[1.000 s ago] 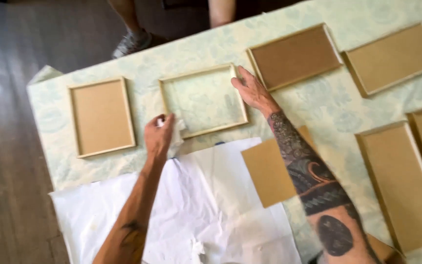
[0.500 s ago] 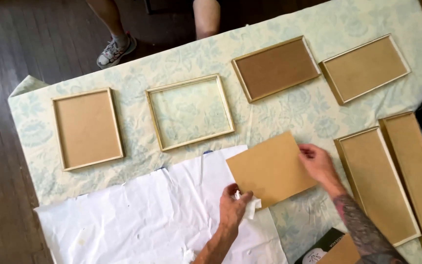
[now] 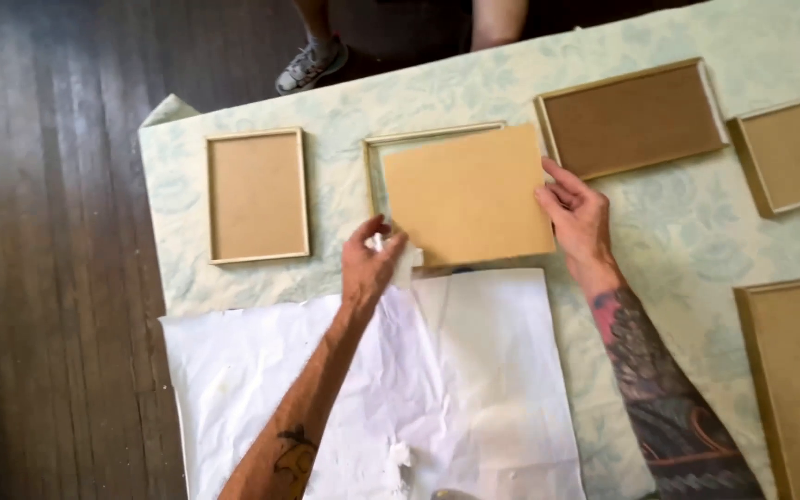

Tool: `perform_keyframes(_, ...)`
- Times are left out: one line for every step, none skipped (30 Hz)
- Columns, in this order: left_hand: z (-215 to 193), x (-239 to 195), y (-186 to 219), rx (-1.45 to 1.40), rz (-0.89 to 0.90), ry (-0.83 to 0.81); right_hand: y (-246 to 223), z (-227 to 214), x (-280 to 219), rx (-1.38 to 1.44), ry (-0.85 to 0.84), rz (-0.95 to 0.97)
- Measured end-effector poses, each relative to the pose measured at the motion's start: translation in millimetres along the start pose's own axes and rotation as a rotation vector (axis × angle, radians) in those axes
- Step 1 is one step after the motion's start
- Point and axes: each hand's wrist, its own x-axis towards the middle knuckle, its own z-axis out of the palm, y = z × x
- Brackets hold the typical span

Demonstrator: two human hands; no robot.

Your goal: Cleaning glass panes with paper towels and liquid cleaner before assembling them into wooden picture frames.

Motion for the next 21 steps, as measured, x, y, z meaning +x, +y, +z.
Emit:
perform_keyframes(-7.1,14.6,-9.0,0.072,0.057,0.055,3.6,11.4,12.4,0.098,0.025,-0.039)
perform_keyframes(-13.1,13.7,-12.2,0.073,0.059,0.065,8.2,18.7,23.5,0.102,0.018,-0.045)
perform_keyframes(-18.6,10.2,-17.5,0.161,0.054,0.044,14.1,25.7,32.3,0.117,0.025,-0.080)
perform_keyframes(-24.1,6.9,-23.4,0.249,0.048,0.023,20.6,33.2,41.1,0.132,0.032,-0.116)
perform_keyframes(-25.0,4.8,-25.8,0.251,0.041,0.028,24.8,33.9,45.8,0.133,0.024,-0.111)
perform_keyframes(-26.0,2.8,-28.5,0.308,0.102,-0.003,29.2,34.7,50.4,0.110,0.016,-0.116)
perform_keyframes(-26.2,-0.9,-31.5,0.362,0.161,-0.033,33.7,34.6,54.2,0.085,0.005,-0.120)
perform_keyframes(-27.3,-4.7,-25.3,0.362,0.150,-0.029,34.9,33.5,53.2,0.084,-0.004,-0.115)
perform_keyframes(-28.0,-6.5,-17.3,0.400,0.139,-0.060,34.4,31.7,54.0,0.074,-0.012,-0.113)
perform_keyframes(-28.6,-8.5,-8.6,0.437,0.128,-0.092,33.3,29.4,54.9,0.065,-0.020,-0.112)
perform_keyframes(-28.1,-8.2,-4.8,0.439,0.126,-0.088,34.1,28.4,54.4,0.066,-0.024,-0.113)
perform_keyframes(-27.2,-8.2,-0.7,0.482,0.120,-0.121,34.8,26.8,54.0,0.046,-0.003,-0.102)
perform_keyframes(-26.4,-9.4,2.8,0.526,0.111,-0.155,36.3,25.2,52.3,0.025,0.019,-0.089)
perform_keyframes(-26.7,-10.9,3.1,0.528,0.107,-0.152,40.1,29.3,51.9,0.027,0.014,-0.088)
perform_keyframes(-24.7,-10.6,5.1,0.536,0.102,-0.155,43.1,30.4,52.5,0.013,0.030,-0.087)
perform_keyframes(-21.9,-10.2,7.2,0.544,0.097,-0.159,46.2,30.9,53.4,0.000,0.047,-0.085)
perform_keyframes(-19.9,-10.0,5.3,0.544,0.098,-0.163,44.9,31.1,54.7,-0.002,0.050,-0.083)
perform_keyframes(-17.6,-9.7,3.5,0.535,0.099,-0.141,43.6,31.1,56.1,-0.113,0.072,-0.106)
perform_keyframes(-16.9,-8.1,2.3,0.529,0.102,-0.118,41.9,32.9,58.4,-0.221,0.095,-0.129)
perform_keyframes(-18.7,-8.1,3.2,0.531,0.105,-0.120,46.3,34.8,65.0,-0.220,0.098,-0.129)
perform_keyframes(-17.7,-9.1,4.3,0.524,0.098,-0.113,51.1,32.8,70.3,-0.319,0.142,-0.197)
